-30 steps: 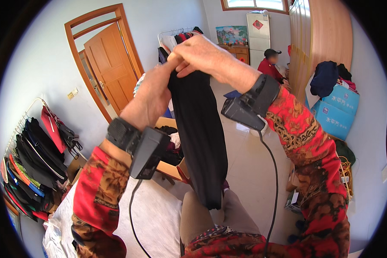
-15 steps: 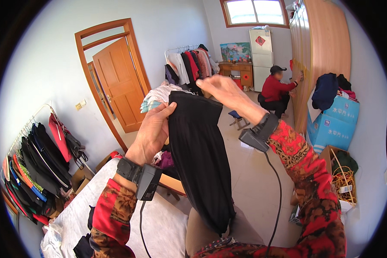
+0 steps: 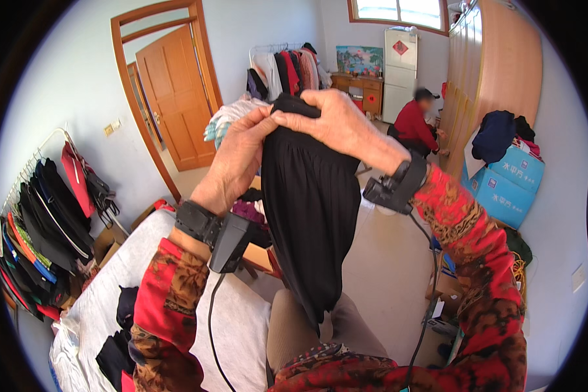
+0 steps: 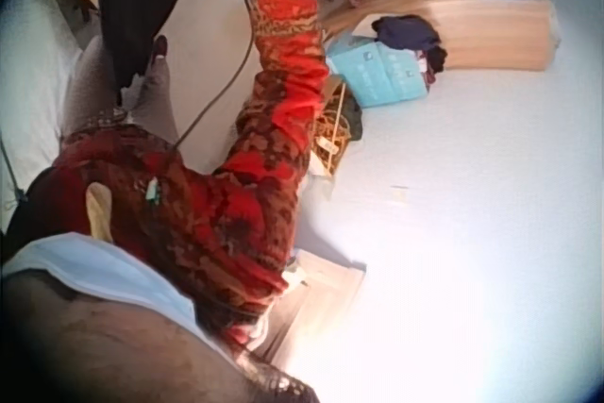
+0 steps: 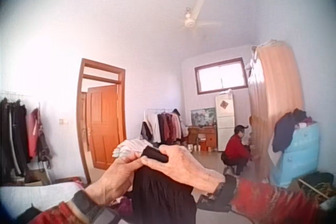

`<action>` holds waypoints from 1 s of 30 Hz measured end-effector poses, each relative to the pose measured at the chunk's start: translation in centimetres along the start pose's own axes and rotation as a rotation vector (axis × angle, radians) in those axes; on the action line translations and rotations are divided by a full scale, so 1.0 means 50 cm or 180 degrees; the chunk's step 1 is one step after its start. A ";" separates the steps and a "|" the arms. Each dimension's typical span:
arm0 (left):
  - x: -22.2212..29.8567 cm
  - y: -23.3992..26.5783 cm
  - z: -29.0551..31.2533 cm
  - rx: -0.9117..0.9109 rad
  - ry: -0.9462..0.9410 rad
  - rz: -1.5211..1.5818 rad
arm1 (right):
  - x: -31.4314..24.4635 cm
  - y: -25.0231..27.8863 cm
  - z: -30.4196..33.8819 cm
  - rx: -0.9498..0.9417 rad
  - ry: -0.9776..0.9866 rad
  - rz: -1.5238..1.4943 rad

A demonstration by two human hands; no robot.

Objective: The person folds several garments on a bed, including black and red items, and places them into a cardboard box. The person repeatedly picks up clothes, unfolds them, folds them neatly, and stacks them before moving them to the box.

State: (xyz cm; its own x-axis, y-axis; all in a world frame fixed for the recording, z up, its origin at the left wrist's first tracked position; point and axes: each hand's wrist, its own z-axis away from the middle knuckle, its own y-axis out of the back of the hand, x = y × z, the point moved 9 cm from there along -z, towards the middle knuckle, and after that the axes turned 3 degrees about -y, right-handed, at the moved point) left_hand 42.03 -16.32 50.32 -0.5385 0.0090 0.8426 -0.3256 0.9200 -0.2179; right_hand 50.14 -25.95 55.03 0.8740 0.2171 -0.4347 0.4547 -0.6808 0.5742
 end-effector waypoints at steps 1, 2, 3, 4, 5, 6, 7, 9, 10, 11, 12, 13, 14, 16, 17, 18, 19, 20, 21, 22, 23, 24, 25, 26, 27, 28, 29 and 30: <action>-0.008 0.015 0.010 0.0083 0.0072 -0.0076 | 0.006 -0.020 -0.004 -0.0248 -0.0039 0.0014; -0.018 0.018 0.022 0.0097 0.0098 -0.0150 | 0.007 -0.030 -0.006 -0.0472 0.0045 -0.0045; -0.028 0.026 0.032 0.0135 0.0132 -0.0217 | 0.010 -0.035 -0.013 -0.0556 0.0071 0.0288; -0.037 0.033 0.042 0.0166 0.0177 -0.0251 | -0.013 -0.035 -0.024 -0.0363 0.0450 0.0396; -0.046 0.038 0.055 0.0080 0.0256 -0.0451 | -0.031 -0.035 -0.030 -0.0330 0.0718 0.0242; -0.059 0.037 0.067 -0.0057 0.0393 -0.0576 | -0.028 -0.029 -0.043 -0.0329 0.0583 0.0349; -0.073 0.038 0.079 -0.0201 0.0514 -0.0706 | -0.030 -0.026 -0.053 -0.0532 0.0519 0.0561; -0.097 0.044 0.113 -0.0478 0.0674 -0.0973 | -0.053 0.001 -0.073 -0.0583 0.0506 0.0508; -0.119 0.050 0.127 -0.0563 0.0835 -0.1147 | -0.056 0.013 -0.084 -0.0639 0.0342 0.0709; -0.141 0.048 0.138 -0.0738 0.0877 -0.1233 | -0.067 0.039 -0.092 -0.0453 0.0273 0.0565; -0.168 0.052 0.150 -0.0853 0.0980 -0.1375 | -0.076 0.065 -0.098 -0.0268 0.0205 0.0423; -0.200 0.052 0.165 -0.1008 0.1126 -0.1345 | -0.079 0.079 -0.108 -0.0276 0.0051 0.0579; -0.235 0.059 0.184 -0.1103 0.1330 -0.1371 | -0.081 0.092 -0.117 -0.0282 -0.0101 0.0737; -0.286 0.055 0.218 -0.1204 0.1200 -0.1064 | -0.112 0.123 -0.127 -0.0121 0.0131 0.0778; -0.326 0.062 0.241 -0.1139 0.1382 -0.0967 | -0.121 0.139 -0.127 -0.0040 0.0172 0.0706; -0.358 0.062 0.261 -0.1147 0.1394 -0.0826 | -0.130 0.156 -0.127 0.0040 0.0218 0.0630; -0.387 0.062 0.279 -0.1224 0.1330 -0.0920 | -0.136 0.169 -0.134 0.0159 0.0196 0.0723; -0.420 0.069 0.301 -0.1275 0.1343 -0.1224 | -0.131 0.182 -0.131 0.0126 0.0043 0.0384; -0.460 0.079 0.333 -0.1125 0.1600 -0.0968 | -0.139 0.190 -0.132 0.0125 0.0119 0.0260; -0.482 0.079 0.352 -0.1092 0.1461 -0.0914 | -0.147 0.200 -0.133 0.0124 0.0196 0.0135; -0.501 0.078 0.365 -0.1057 0.1322 -0.0860 | -0.156 0.207 -0.140 0.0041 0.0233 -0.0103; -0.520 0.081 0.376 -0.0993 0.1200 -0.0906 | -0.162 0.220 -0.141 0.0079 0.0240 -0.0124; -0.540 0.079 0.389 -0.1053 0.1181 -0.0875 | -0.169 0.232 -0.142 0.0118 0.0249 -0.0147; -0.556 0.079 0.400 -0.1082 0.1183 -0.0942 | -0.176 0.243 -0.141 0.0159 0.0256 -0.0171; -0.573 0.080 0.411 -0.1107 0.1246 -0.1168 | -0.178 0.250 -0.139 0.0149 0.0157 -0.0289; -0.572 0.075 0.415 -0.1049 0.1103 -0.1031 | -0.189 0.255 -0.134 0.0164 0.0289 -0.0383; -0.572 0.071 0.420 -0.0986 0.1023 -0.1052 | -0.199 0.260 -0.125 0.0176 0.0417 -0.0473; -0.567 0.066 0.425 -0.0921 0.0920 -0.1158 | -0.211 0.267 -0.117 0.0184 0.0544 -0.0561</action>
State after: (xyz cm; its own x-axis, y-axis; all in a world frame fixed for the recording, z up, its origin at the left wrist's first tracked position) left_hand 39.71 -21.85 15.24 -0.1824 -0.2601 0.9482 -0.2021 0.9537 0.2227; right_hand 48.00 -33.23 71.32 0.8005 0.4479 -0.3983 0.5965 -0.6597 0.4571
